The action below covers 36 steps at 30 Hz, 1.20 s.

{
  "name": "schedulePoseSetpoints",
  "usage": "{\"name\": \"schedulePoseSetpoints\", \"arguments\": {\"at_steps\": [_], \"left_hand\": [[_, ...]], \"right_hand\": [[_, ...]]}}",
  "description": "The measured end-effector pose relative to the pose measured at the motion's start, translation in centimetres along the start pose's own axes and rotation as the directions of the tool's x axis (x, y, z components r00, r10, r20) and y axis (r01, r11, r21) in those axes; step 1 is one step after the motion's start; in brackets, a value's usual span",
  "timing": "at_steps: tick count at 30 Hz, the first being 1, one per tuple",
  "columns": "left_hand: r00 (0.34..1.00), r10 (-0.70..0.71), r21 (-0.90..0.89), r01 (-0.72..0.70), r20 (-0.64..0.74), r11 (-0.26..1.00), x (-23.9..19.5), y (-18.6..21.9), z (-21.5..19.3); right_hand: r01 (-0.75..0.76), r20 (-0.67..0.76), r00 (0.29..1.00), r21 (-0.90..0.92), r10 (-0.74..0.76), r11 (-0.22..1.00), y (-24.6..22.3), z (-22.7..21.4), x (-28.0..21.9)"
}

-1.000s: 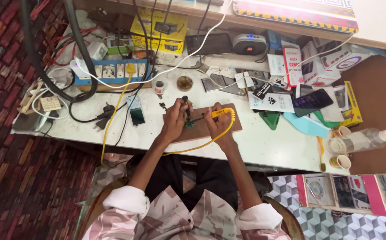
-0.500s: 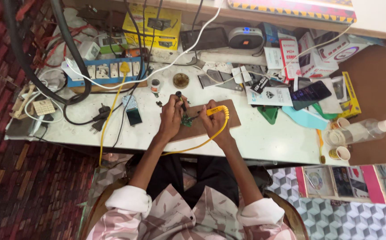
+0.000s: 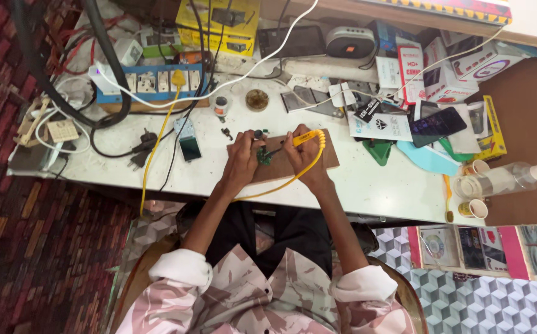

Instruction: The person uses a soldering iron and tweezers to solder components on a small green circuit board. They repeatedly heat solder joints and adjust small parts while the board rests on a wooden block on a cluttered workbench.

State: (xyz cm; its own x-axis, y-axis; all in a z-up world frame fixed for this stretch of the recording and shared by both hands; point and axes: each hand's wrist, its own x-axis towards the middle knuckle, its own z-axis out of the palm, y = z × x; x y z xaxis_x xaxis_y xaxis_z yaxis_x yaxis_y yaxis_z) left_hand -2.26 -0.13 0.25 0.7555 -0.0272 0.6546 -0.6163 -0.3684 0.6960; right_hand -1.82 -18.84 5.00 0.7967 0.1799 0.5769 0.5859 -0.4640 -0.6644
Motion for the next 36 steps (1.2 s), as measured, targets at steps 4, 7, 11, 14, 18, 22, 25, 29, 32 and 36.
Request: {"name": "schedulePoseSetpoints", "arguments": {"at_steps": [4, 7, 11, 14, 18, 22, 25, 29, 32, 36], "left_hand": [[0.999, -0.027, 0.018, 0.028, -0.037, 0.999, -0.4, -0.1, 0.5], [0.999, -0.022, 0.079, 0.024, -0.027, 0.997, -0.5, 0.3, 0.4], [0.992, -0.124, 0.027, 0.124, 0.006, 0.992, 0.0, 0.4, 0.1], [0.994, -0.1, -0.013, 0.099, -0.035, 0.995, 0.0, 0.4, 0.4], [0.998, -0.044, -0.075, 0.041, -0.043, 0.996, 0.3, 0.3, 1.1], [0.997, -0.08, -0.107, 0.079, 0.001, 0.991, 0.9, 0.6, 2.0], [0.992, -0.125, -0.047, 0.123, -0.032, 0.991, 0.8, 0.9, 1.8], [0.97, -0.214, -0.1, 0.203, -0.115, 0.974, 0.7, 1.1, 1.6], [0.972, -0.212, -0.082, 0.205, -0.096, 0.975, 0.9, 0.8, 1.3], [0.992, -0.029, -0.002, 0.029, -0.122, 1.0, 1.3, 0.5, 1.2]], "right_hand": [[0.001, -0.011, 1.0, 0.023, -0.001, 1.0, 0.0, -0.4, 0.1], [-0.031, -0.015, 0.999, 0.056, 0.032, 0.998, -0.3, -0.7, 0.0], [0.054, -0.077, 0.996, -0.005, -0.054, 0.999, -0.5, -0.6, -0.2], [-0.007, -0.234, 0.972, -0.071, -0.01, 0.997, -0.5, -0.6, -1.3], [-0.019, -0.425, 0.905, -0.073, -0.014, 0.997, 0.0, -0.4, -2.3], [-0.034, -0.579, 0.81, 0.117, 0.096, 0.993, 1.3, 0.3, -2.8], [-0.078, -0.627, 0.72, 0.353, 0.298, 0.932, 2.4, 0.9, -2.7], [-0.157, -0.531, 0.642, 0.615, 0.553, 0.773, 4.4, 1.4, -2.8], [-0.149, -0.507, 0.647, 0.649, 0.57, 0.746, 6.4, 2.0, -2.9], [-0.057, -0.616, 0.605, 0.599, 0.504, 0.799, 8.7, 2.4, -2.2]]}}
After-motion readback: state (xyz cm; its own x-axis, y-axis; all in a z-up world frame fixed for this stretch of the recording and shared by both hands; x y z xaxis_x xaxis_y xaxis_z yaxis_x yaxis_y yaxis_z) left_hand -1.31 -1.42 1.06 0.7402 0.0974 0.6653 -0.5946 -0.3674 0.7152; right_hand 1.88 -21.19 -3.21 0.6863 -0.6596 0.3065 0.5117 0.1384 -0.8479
